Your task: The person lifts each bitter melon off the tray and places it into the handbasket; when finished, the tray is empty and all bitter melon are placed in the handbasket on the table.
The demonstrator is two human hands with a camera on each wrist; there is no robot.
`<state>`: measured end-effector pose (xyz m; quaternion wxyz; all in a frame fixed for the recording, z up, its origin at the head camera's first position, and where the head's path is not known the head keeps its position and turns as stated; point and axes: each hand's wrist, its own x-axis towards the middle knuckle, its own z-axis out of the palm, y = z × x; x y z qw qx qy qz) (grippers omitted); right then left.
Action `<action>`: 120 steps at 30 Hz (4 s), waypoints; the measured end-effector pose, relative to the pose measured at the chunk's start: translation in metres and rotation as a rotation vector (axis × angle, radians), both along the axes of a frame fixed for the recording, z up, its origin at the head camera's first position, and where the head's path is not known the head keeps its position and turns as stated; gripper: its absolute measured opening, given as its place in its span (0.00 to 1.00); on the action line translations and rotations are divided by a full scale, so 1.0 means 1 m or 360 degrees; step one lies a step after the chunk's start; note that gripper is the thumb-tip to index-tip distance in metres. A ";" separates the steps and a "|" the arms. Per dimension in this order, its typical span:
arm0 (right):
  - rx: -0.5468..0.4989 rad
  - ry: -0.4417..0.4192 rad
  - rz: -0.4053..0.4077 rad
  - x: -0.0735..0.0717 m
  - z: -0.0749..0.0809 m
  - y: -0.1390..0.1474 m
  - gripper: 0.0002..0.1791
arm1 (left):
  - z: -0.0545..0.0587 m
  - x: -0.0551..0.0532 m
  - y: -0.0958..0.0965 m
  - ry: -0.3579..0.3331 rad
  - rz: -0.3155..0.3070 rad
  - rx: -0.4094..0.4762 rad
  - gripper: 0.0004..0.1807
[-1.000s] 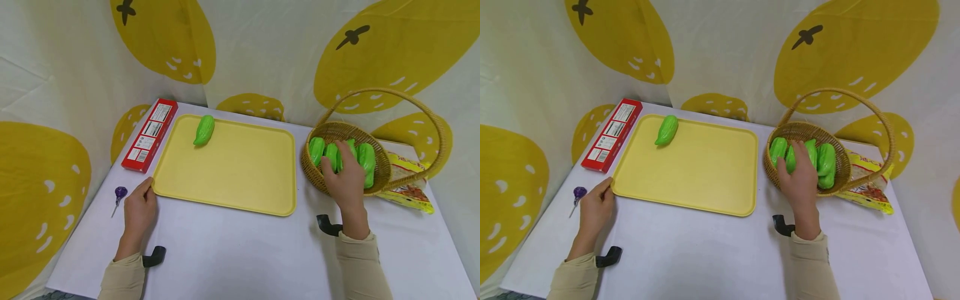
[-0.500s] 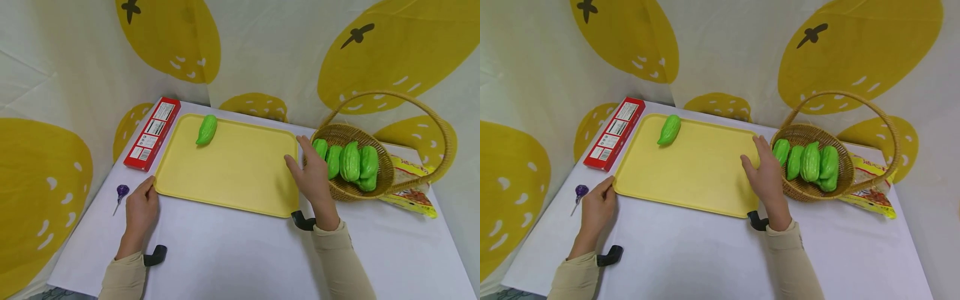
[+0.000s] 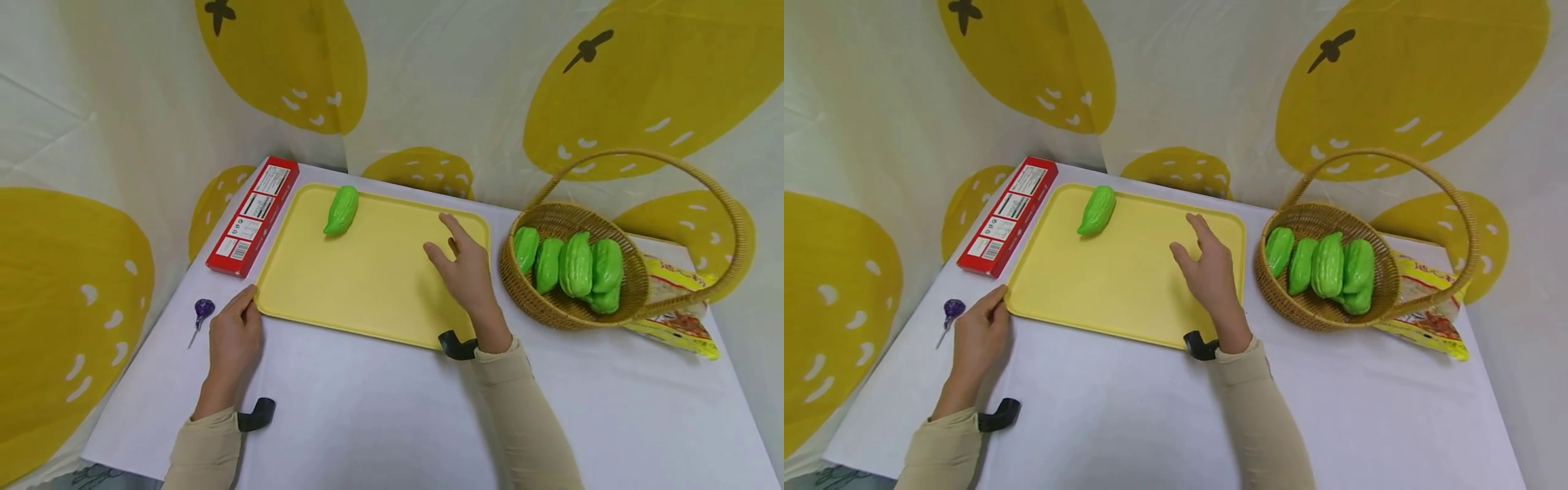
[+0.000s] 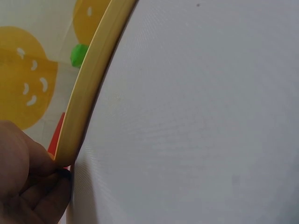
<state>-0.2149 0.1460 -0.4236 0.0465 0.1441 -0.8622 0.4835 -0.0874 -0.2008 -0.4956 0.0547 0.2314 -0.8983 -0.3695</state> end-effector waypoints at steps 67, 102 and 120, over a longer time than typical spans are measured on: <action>0.0290 -0.0344 0.0261 -0.069 -0.063 -0.170 0.39 | -0.010 0.004 0.005 0.0113 0.0022 0.0039 0.24; -0.0088 -0.0355 0.0354 -0.046 -0.032 -0.147 0.38 | -0.007 0.004 0.007 0.0124 0.0021 0.0016 0.24; -0.0301 -0.0336 0.0448 -0.013 -0.004 -0.115 0.37 | -0.009 0.004 0.007 0.0117 0.0021 0.0016 0.24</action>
